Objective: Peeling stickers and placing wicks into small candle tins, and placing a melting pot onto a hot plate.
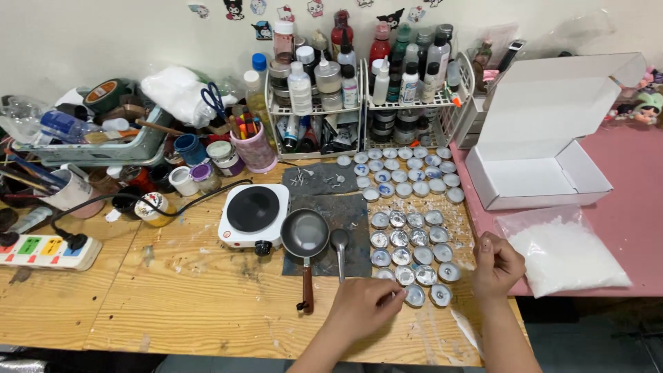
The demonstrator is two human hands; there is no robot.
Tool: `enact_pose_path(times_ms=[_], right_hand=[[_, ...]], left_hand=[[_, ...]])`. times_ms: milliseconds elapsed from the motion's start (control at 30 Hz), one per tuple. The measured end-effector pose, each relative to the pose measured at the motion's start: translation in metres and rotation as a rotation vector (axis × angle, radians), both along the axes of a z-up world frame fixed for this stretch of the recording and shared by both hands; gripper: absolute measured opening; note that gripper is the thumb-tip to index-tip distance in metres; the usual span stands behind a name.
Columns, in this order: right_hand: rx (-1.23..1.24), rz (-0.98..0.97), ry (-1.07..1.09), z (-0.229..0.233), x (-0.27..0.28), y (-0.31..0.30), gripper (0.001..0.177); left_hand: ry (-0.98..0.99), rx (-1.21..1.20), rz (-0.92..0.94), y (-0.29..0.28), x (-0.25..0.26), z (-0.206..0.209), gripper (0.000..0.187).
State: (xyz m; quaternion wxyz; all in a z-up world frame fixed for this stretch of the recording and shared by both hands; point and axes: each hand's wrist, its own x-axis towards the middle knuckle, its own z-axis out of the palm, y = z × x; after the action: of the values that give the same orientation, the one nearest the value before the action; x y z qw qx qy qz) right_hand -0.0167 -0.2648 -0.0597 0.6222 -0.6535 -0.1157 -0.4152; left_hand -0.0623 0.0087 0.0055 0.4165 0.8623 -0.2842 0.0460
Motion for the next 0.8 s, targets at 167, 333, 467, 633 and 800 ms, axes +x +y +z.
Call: enact_pose_path(times_ms=[167, 333, 467, 633, 800], right_hand=[[-0.05, -0.005, -0.055, 0.004, -0.003, 0.001, 0.036], [-0.016, 0.029, -0.16, 0.023, -0.027, 0.006, 0.043], [0.046, 0.095, -0.242, 0.043, -0.074, 0.018, 0.042], [0.099, 0.234, -0.231, 0.031, -0.118, 0.034, 0.037], [-0.128, 0.201, 0.193, -0.02, -0.132, 0.083, 0.016]], left_hand=[[0.139, -0.123, -0.009, 0.027, -0.042, -0.003, 0.021], [0.347, -0.121, -0.007, 0.064, -0.064, -0.025, 0.017], [0.343, -0.078, 0.09, 0.1, -0.074, -0.04, 0.018], [0.361, -0.072, 0.335, 0.123, -0.075, -0.039, 0.019], [0.338, 0.15, 0.722, 0.107, -0.055, -0.013, 0.046]])
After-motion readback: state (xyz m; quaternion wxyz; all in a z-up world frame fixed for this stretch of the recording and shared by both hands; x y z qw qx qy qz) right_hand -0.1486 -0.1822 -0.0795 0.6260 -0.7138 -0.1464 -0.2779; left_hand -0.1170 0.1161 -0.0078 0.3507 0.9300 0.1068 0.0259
